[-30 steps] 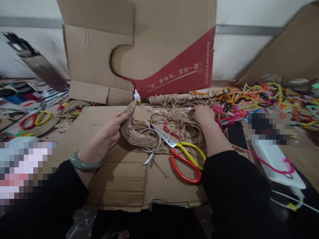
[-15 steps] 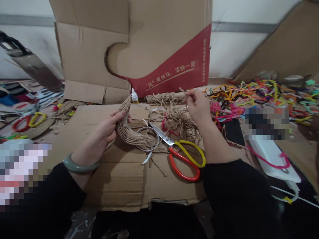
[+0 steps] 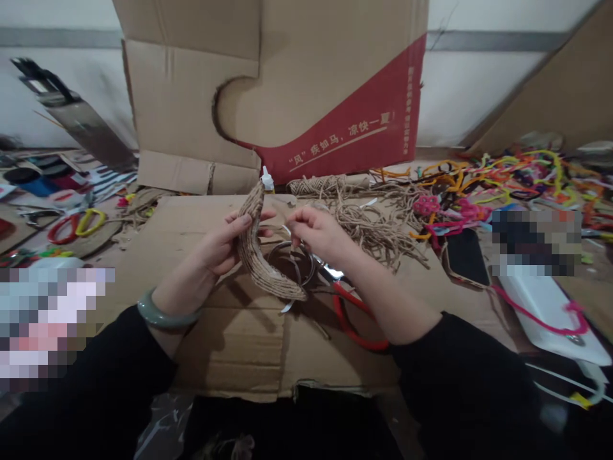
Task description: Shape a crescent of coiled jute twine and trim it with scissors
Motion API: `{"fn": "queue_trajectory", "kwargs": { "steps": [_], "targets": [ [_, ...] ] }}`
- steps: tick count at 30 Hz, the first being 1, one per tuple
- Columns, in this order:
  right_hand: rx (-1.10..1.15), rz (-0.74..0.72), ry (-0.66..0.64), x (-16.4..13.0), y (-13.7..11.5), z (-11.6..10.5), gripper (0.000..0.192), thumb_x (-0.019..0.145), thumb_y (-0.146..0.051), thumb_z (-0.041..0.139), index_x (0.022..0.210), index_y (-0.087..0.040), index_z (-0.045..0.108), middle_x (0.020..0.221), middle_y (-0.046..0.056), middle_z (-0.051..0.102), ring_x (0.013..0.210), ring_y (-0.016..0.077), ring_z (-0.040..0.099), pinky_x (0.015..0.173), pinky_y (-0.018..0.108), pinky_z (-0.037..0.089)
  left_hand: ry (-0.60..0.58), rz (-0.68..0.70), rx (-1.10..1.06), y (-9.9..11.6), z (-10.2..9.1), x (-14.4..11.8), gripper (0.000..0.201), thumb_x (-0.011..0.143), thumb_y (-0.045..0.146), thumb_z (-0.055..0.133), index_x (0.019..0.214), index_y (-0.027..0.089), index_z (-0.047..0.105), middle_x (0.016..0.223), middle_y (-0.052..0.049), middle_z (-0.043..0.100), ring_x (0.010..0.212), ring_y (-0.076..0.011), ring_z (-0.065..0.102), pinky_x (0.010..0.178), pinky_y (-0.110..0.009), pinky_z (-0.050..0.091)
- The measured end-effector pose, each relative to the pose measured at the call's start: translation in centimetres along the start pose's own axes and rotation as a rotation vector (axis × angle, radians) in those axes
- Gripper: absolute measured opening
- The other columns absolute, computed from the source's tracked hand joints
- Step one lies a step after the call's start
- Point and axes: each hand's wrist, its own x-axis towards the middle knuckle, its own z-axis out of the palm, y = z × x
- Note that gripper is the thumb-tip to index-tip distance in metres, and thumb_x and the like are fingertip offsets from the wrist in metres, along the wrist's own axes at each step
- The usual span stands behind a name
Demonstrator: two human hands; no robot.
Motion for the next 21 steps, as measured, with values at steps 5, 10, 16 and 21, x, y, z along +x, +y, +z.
{"fn": "queue_trajectory", "kwargs": {
  "steps": [5,10,16,21],
  "targets": [
    [-0.124,-0.055,-0.132,0.0,0.8,1.2,0.02,0.081,-0.037,0.056,0.071,-0.019,0.053,0.053,-0.005,0.051,0.046,0.0084,0.04,0.048,0.024,0.03,-0.029,-0.024,-0.019,-0.3,0.7,-0.2,0.017,0.07,0.023,0.071,0.081,0.013,0.064,0.073,-0.006,0.07,0.063,-0.0159,0.068,0.05,-0.021,0.053],
    [-0.173,-0.088,-0.158,-0.3,0.6,1.2,0.016,0.081,-0.032,0.055,0.073,-0.018,0.056,0.057,-0.004,0.052,0.051,0.0091,0.043,0.051,0.024,0.032,0.036,-0.019,-0.021,-0.4,0.9,-0.3,0.015,0.073,0.024,0.07,0.081,0.015,0.062,0.07,-0.003,0.069,0.058,-0.0144,0.067,0.049,-0.02,0.052],
    [-0.172,-0.054,-0.166,-0.4,0.4,1.3,0.019,0.081,-0.035,0.055,0.077,-0.017,0.059,0.055,-0.005,0.051,0.049,0.0085,0.042,0.049,0.023,0.033,0.011,-0.001,-0.011,0.0,1.1,-0.7,0.018,0.07,0.026,0.072,0.078,0.015,0.059,0.063,-0.001,0.065,0.052,-0.013,0.064,0.044,-0.019,0.049],
    [-0.333,-0.121,-0.112,-0.2,0.3,-0.4,0.019,0.078,-0.035,0.057,0.078,-0.017,0.065,0.06,-0.002,0.057,0.054,0.0106,0.049,0.053,0.024,0.037,0.17,0.084,-0.029,1.1,0.2,-0.5,0.018,0.074,0.028,0.069,0.074,0.016,0.057,0.064,0.002,0.064,0.051,-0.008,0.061,0.047,-0.017,0.049]
  ]
}}
